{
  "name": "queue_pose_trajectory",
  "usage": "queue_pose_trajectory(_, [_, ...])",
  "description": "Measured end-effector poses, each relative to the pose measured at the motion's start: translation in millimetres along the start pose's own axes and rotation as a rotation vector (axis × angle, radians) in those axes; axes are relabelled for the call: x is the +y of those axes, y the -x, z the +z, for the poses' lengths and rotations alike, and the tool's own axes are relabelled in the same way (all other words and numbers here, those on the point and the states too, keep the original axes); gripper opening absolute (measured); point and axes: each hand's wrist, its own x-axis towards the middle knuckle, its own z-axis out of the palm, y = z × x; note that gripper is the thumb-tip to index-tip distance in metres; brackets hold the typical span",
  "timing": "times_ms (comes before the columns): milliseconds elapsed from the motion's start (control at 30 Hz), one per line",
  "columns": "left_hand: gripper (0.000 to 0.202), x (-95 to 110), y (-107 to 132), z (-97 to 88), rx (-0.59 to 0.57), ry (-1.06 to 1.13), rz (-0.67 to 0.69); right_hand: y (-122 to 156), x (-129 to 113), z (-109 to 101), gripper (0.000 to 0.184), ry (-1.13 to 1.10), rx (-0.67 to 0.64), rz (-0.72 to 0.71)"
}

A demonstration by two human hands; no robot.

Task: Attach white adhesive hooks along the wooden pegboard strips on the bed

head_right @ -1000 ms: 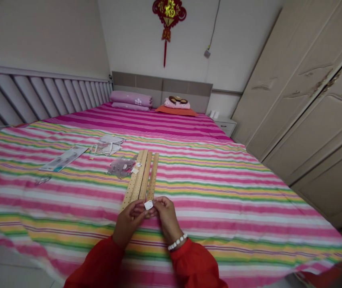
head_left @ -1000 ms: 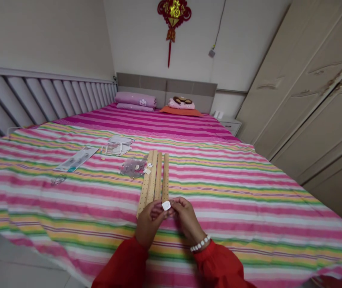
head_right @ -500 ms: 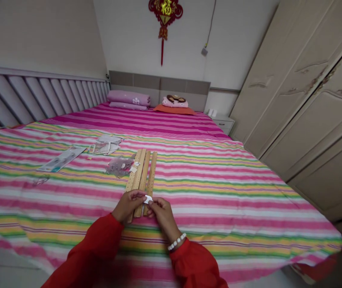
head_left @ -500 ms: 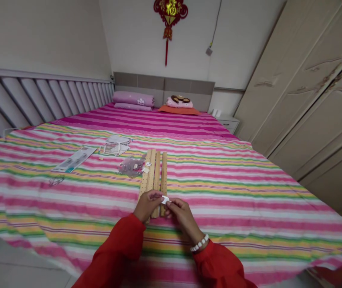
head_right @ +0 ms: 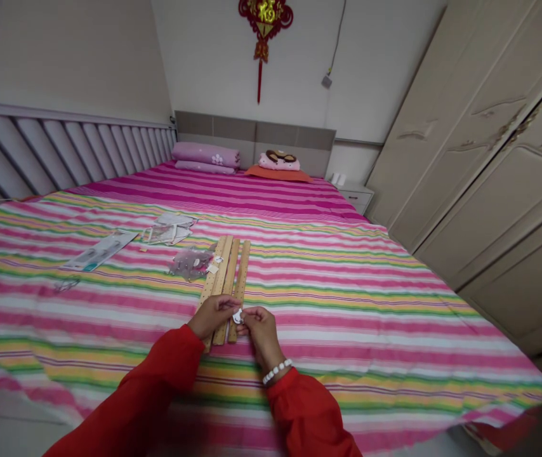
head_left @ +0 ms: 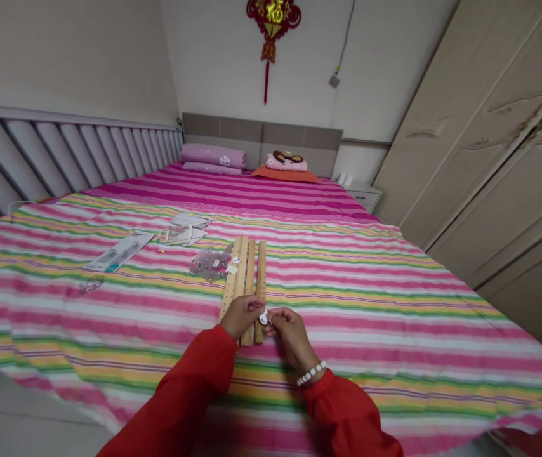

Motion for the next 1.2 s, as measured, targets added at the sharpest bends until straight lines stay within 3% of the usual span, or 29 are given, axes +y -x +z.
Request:
queue_pose_trajectory(300, [0.023, -14, 16, -3.4, 0.103, -0.056, 0.03, -3, 22, 5, 0.023, -0.029, 0.113, -0.001])
queue_pose_trajectory(467, [0.023, -12, 35, -3.4, 0.198, -0.477, 0.184, 1, 26, 6, 0.023, -0.014, 0.088, 0.018])
queue_pose_trajectory(600, [0.03, -14, 45, 1.2, 0.21, -0.673, 0.175, 3, 27, 6, 0.023, 0.003, 0.092, 0.019])
queue_pose_trajectory(867, [0.025, -14, 41, 6.3, 0.234, -0.6, 0.106, 5, 31, 5, 0.02, 0.029, 0.077, -0.006])
queue_pose_trajectory(1200, [0.028, -10, 44, 8.3, 0.21, -0.439, -0.075, 4, 18, 11, 0.017, 0.011, 0.088, 0.135])
